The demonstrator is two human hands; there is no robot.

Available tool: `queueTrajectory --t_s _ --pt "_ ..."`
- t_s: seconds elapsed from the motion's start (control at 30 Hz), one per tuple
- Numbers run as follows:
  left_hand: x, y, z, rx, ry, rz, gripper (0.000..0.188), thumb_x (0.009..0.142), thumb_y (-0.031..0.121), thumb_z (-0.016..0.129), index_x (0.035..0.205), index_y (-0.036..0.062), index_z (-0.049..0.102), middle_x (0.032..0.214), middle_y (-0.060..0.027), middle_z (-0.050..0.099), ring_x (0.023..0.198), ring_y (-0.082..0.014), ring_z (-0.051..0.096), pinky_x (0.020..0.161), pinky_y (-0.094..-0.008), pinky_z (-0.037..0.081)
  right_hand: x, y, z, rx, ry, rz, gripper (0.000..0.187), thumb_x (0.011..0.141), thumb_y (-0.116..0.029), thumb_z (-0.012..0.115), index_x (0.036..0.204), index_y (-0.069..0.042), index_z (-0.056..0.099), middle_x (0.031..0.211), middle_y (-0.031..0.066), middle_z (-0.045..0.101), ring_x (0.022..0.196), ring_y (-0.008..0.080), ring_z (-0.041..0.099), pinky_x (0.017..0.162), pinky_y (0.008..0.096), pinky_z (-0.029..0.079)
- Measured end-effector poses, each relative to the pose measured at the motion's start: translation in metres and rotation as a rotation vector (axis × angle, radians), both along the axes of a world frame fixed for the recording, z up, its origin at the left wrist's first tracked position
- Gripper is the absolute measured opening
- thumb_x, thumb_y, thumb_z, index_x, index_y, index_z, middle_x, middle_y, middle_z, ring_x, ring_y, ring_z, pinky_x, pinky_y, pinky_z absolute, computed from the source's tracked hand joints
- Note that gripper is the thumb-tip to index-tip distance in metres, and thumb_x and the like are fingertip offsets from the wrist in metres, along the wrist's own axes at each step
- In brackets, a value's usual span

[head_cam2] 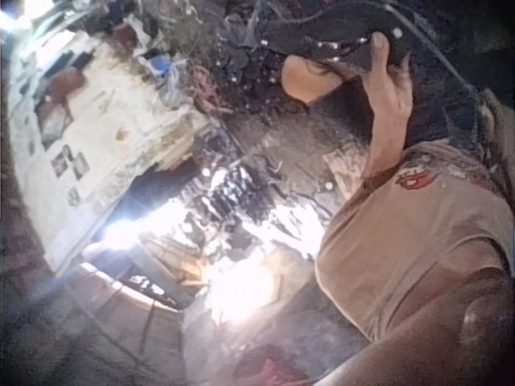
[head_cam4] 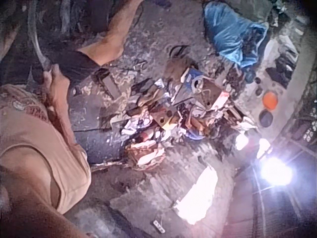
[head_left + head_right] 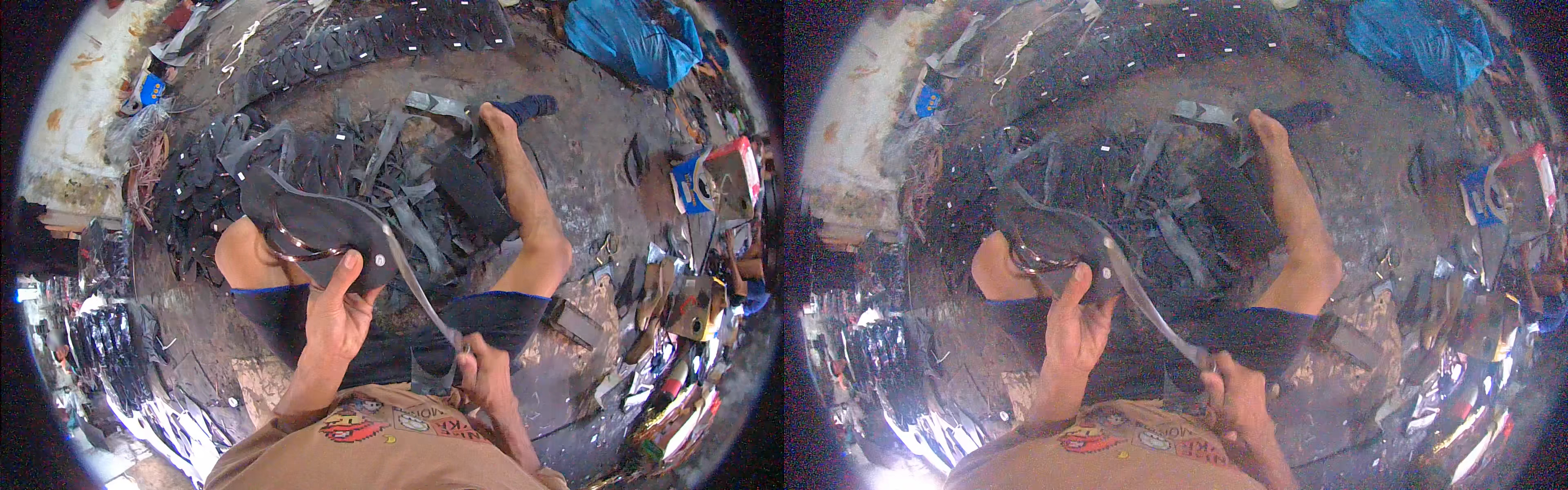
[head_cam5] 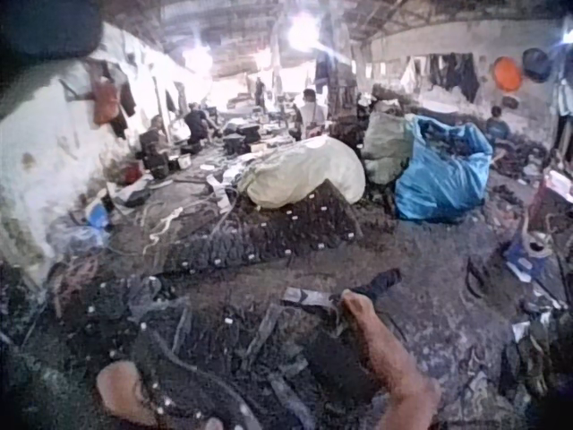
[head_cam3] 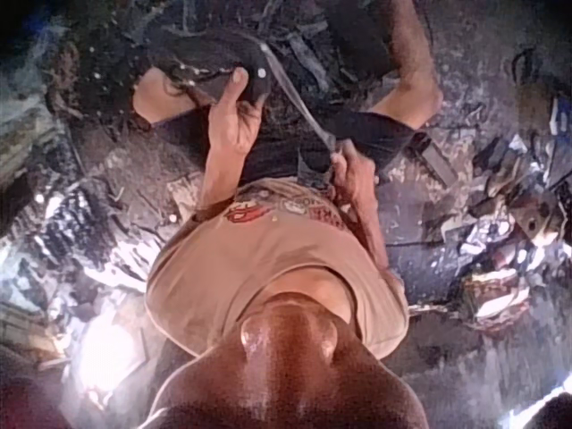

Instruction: The person sits on the floor and uses a knife to cut strips from black rubber pieces. They repeatedly pick up a piece, slice off a strip, and place the piece back down, continuing this process with multiple items.

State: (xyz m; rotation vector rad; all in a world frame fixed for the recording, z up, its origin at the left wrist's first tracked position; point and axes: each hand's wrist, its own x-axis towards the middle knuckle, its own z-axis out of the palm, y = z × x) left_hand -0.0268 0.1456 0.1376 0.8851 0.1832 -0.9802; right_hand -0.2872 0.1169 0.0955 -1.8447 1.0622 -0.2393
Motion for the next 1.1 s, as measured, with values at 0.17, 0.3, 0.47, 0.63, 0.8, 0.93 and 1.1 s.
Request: queueTrajectory --t_s 0.17,0.3,0.47,0.63,0.8,0.93,1.1 --pt "0.002 0.020 -0.014 0.029 -0.071 -0.074 0.029 0.090 -0.004 0.074 0.117 0.0028 0.066 0.109 -0.0084 0.073 0.095 -0.0233 0.075 0.087 -0.0420 0.066 0.037 -0.058 0.011 0.029 0.074 0.214 0.043 0.105 -0.047 0.051 0.111 -0.005 0.059 0.081 0.0273 0.066 0.082 0.0506 0.066 0.069 0.0577 0.049" --pt "0.001 0.028 -0.019 0.042 -0.131 -0.119 0.034 0.087 -0.006 0.075 0.119 0.0006 0.066 0.108 -0.0083 0.073 0.097 -0.0222 0.074 0.089 -0.0403 0.064 0.073 -0.088 0.020 0.016 0.044 0.319 0.036 0.107 -0.040 0.051 0.110 -0.005 0.060 0.077 0.0274 0.065 0.079 0.0507 0.065 0.069 0.0593 0.047" --pt "0.016 0.054 -0.029 0.168 -0.223 -0.284 0.061 0.086 -0.007 0.072 0.142 0.0032 0.050 0.128 -0.0123 0.066 0.118 -0.0282 0.067 0.099 -0.0460 0.058 0.116 -0.097 0.008 0.031 -0.146 0.376 0.032 0.108 -0.034 0.051 0.115 -0.006 0.062 0.081 0.0280 0.066 0.081 0.0509 0.063 0.071 0.0584 0.048" --pt "0.018 0.056 0.008 0.651 -0.413 -0.439 0.042 0.082 0.003 0.083 0.120 -0.0039 0.066 0.114 -0.0084 0.071 0.104 -0.0227 0.068 0.097 -0.0369 0.054 0.165 -0.083 -0.012 0.204 -0.359 0.199 0.030 0.110 -0.030 0.048 0.110 -0.003 0.061 0.074 0.0238 0.061 0.067 0.0385 0.061 0.065 0.0465 0.048" --pt "0.076 0.032 0.012 0.267 -0.780 -0.295 0.041 0.092 0.013 0.077 0.128 0.0012 0.061 0.114 -0.0101 0.070 0.113 -0.0267 0.065 0.108 -0.0397 0.049 0.110 -0.121 -0.053 0.270 -0.707 -0.486 0.043 0.112 -0.046 0.037 0.117 -0.009 0.057 0.082 0.0016 0.057 0.067 0.0080 0.053 0.055 0.0215 0.042" --pt "0.129 -0.045 -0.050 -0.059 -0.441 0.092 0.032 0.101 0.020 0.064 0.129 0.0053 0.058 0.125 -0.0125 0.065 0.118 -0.0276 0.064 0.107 -0.0396 0.051 -0.006 -0.159 -0.060 -0.340 -0.424 -0.857 0.048 0.112 -0.051 0.037 0.108 -0.007 0.057 0.073 -0.0018 0.050 0.055 0.0069 0.043 0.048 0.0232 0.036" --pt "-0.045 -0.206 -0.212 0.726 -0.664 -0.270 0.111 0.076 0.042 0.086 0.157 -0.0005 0.024 0.156 -0.0257 0.037 0.147 -0.0389 0.034 0.123 -0.0462 0.026 -0.059 -0.170 -0.014 -0.220 -0.378 -1.206 0.056 0.109 -0.060 0.038 0.106 -0.007 0.059 0.064 -0.0054 0.042 0.049 0.0049 0.037 0.042 0.0234 0.029"
